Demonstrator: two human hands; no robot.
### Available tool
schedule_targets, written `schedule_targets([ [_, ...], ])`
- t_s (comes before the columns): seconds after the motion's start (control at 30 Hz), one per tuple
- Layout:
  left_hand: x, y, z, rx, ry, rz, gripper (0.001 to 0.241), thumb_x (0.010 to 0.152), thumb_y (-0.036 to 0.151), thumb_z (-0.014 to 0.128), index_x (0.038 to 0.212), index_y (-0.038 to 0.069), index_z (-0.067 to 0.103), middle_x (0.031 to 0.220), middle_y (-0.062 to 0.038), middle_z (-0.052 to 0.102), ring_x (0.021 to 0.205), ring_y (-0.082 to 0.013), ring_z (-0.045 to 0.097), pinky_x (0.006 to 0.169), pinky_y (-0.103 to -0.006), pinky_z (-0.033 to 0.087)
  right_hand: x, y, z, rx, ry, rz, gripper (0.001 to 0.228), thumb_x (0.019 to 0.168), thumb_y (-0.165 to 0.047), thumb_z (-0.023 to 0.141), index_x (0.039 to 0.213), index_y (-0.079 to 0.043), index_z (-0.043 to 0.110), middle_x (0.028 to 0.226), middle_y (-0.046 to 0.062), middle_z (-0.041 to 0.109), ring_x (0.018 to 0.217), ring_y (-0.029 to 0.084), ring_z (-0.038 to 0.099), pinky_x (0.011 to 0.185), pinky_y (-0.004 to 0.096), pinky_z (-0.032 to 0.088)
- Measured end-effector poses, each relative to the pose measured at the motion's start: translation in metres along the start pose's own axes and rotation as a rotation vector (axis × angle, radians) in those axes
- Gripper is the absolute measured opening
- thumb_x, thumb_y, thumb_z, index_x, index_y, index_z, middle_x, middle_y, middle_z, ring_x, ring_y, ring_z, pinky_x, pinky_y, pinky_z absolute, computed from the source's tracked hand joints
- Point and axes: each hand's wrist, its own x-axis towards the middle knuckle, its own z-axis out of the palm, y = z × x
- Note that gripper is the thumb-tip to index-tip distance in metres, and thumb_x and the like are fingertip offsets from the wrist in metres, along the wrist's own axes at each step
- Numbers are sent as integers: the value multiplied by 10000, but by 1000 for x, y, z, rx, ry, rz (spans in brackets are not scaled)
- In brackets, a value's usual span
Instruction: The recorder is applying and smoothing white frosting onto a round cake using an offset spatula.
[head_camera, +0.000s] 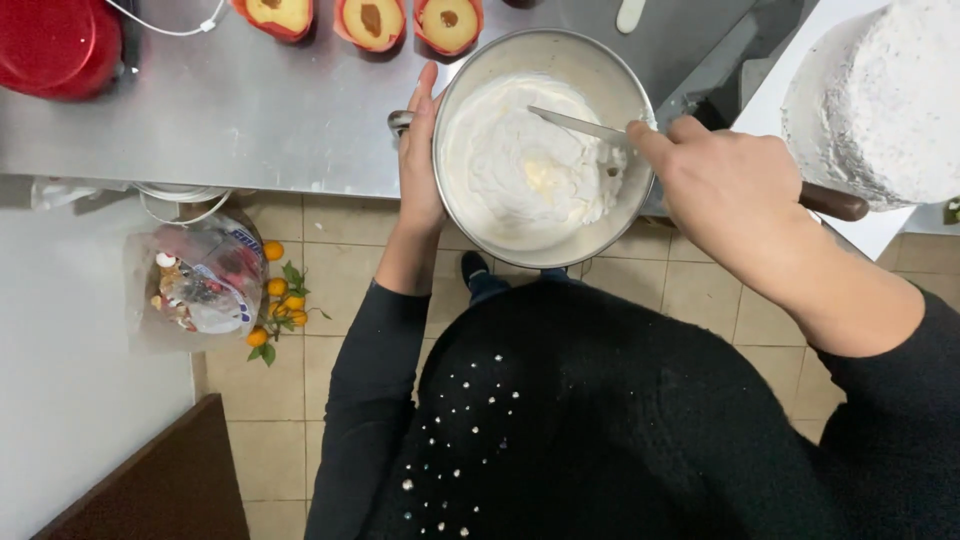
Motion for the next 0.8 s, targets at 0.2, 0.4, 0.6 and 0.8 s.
schedule_targets([
  [0.2, -3, -5, 12, 99, -97, 80, 628, 1135, 369, 368, 1593, -52, 284, 1580, -179, 462, 1384, -236, 534, 1183, -357, 430, 4, -1, 15, 165, -33, -3, 613, 820, -17, 587, 1413, -160, 645, 941, 70, 713, 642, 306, 683, 487, 407, 519],
  [0.4, -7, -15, 32, 145, -145, 105, 625, 1163, 306, 427, 1658, -11, 214, 1581, -265, 491, 1471, -288, 506, 1249, -379, 401, 1, -4, 35, 423, -14, 51, 446, 946, -63, 581, 1378, -146, 650, 965, 102, 725, 764, 344, 688, 556, 445, 523],
  [0.6, -9, -12, 48, 161, -177, 129, 608, 1163, 263, 461, 1653, -22, 239, 1546, -263, 518, 1464, -302, 522, 1244, -388, 415, -5, -3, 53, 815, -89, 185, 405, 970, -183, 663, 1374, -153, 655, 955, 135, 734, 749, 299, 675, 652, 405, 529],
  [0.8, -3, -3, 49, 188, -166, 90, 635, 1146, 297, 456, 1643, -29, 231, 1544, -263, 522, 1453, -306, 526, 1235, -381, 407, -20, 7, 69, 1309, -299, 427, 438, 953, -159, 654, 1391, -161, 647, 873, 41, 718, 617, 120, 581, 589, 282, 509],
])
